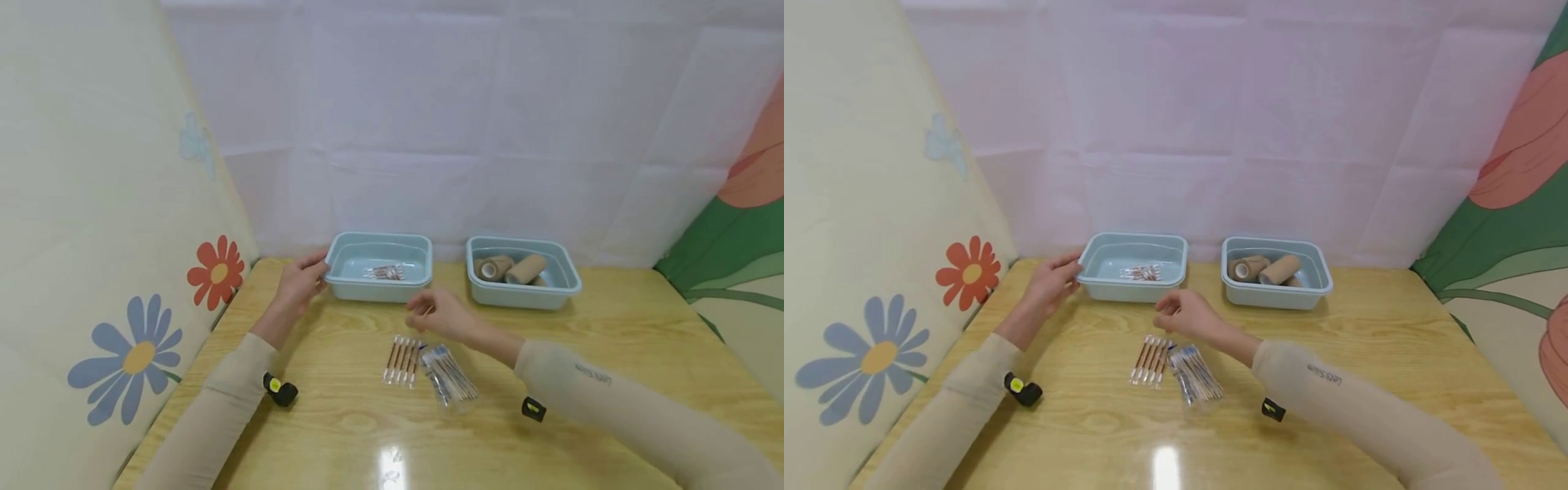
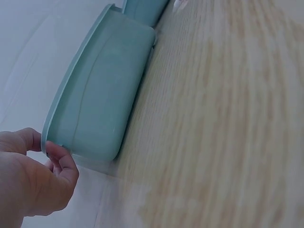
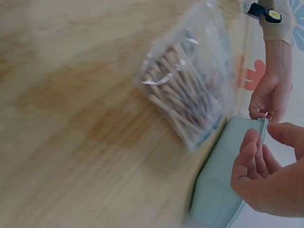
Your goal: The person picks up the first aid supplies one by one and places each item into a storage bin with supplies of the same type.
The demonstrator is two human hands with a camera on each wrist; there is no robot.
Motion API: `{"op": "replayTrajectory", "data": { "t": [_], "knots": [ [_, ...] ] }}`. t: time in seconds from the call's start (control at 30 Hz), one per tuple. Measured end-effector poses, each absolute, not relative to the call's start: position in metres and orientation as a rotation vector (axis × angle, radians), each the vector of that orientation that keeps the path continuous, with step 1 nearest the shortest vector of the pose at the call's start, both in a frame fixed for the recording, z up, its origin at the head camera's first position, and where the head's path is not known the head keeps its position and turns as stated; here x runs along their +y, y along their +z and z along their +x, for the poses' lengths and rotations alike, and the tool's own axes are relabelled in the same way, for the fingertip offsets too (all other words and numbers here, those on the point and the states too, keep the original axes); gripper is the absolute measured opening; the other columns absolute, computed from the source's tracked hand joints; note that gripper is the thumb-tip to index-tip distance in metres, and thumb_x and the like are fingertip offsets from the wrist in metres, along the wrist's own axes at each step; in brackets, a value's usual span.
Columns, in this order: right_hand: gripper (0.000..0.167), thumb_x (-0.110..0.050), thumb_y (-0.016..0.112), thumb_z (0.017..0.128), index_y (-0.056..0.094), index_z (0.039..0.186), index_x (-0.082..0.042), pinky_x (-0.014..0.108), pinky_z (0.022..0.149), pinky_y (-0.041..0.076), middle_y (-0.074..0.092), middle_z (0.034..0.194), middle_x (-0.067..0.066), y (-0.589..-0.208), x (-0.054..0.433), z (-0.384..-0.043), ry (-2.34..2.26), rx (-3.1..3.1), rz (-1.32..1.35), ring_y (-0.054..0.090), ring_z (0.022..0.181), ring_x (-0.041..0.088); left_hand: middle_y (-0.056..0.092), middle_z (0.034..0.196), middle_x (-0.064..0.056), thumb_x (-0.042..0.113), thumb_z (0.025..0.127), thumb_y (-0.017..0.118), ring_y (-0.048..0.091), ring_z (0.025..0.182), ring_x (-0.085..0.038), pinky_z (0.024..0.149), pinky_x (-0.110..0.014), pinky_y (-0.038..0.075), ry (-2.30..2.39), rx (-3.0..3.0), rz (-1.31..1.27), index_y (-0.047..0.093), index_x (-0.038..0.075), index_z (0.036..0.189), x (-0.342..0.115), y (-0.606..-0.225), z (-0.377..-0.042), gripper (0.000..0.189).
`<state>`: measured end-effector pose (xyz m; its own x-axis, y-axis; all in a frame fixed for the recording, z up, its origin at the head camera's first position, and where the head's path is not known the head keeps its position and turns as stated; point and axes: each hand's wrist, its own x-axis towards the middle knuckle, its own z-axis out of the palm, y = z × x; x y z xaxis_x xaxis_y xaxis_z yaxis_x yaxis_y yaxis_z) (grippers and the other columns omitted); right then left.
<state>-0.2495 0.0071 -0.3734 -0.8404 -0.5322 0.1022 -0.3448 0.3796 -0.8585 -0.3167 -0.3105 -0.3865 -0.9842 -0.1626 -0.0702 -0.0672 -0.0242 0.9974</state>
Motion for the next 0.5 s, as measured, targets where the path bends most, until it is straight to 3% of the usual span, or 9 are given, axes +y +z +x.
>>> {"op": "replayTrajectory", "data": {
  "t": [0.2, 0.5],
  "knots": [
    [0.029, -0.005, 0.078, 0.088, 0.068, 0.112, 0.007, 0.029, 0.074, 0.055, 0.068, 0.089, 0.003, -0.381, 0.017, -0.241, -1.377, 2.516, -0.805, 0.064, 0.081, 0.017, 0.050, 0.140, -0.015, 0.013, 0.102, 0.059, 0.052, 0.100, -0.016, 0.082, -0.027, 0.051, -2.213, -2.145, 0.266, 0.053, 0.004, 0.147, -0.310, -0.381, -0.315, 0.046],
    [0.028, -0.003, 0.081, 0.085, 0.068, 0.107, 0.008, 0.026, 0.074, 0.054, 0.067, 0.086, 0.002, -0.389, 0.029, -0.236, -1.315, 2.535, -0.908, 0.063, 0.079, 0.015, 0.051, 0.141, -0.014, 0.013, 0.102, 0.060, 0.053, 0.101, -0.017, 0.084, -0.028, 0.051, -2.213, -2.137, 0.292, 0.053, 0.005, 0.148, -0.309, -0.384, -0.317, 0.047]
  ]
}}
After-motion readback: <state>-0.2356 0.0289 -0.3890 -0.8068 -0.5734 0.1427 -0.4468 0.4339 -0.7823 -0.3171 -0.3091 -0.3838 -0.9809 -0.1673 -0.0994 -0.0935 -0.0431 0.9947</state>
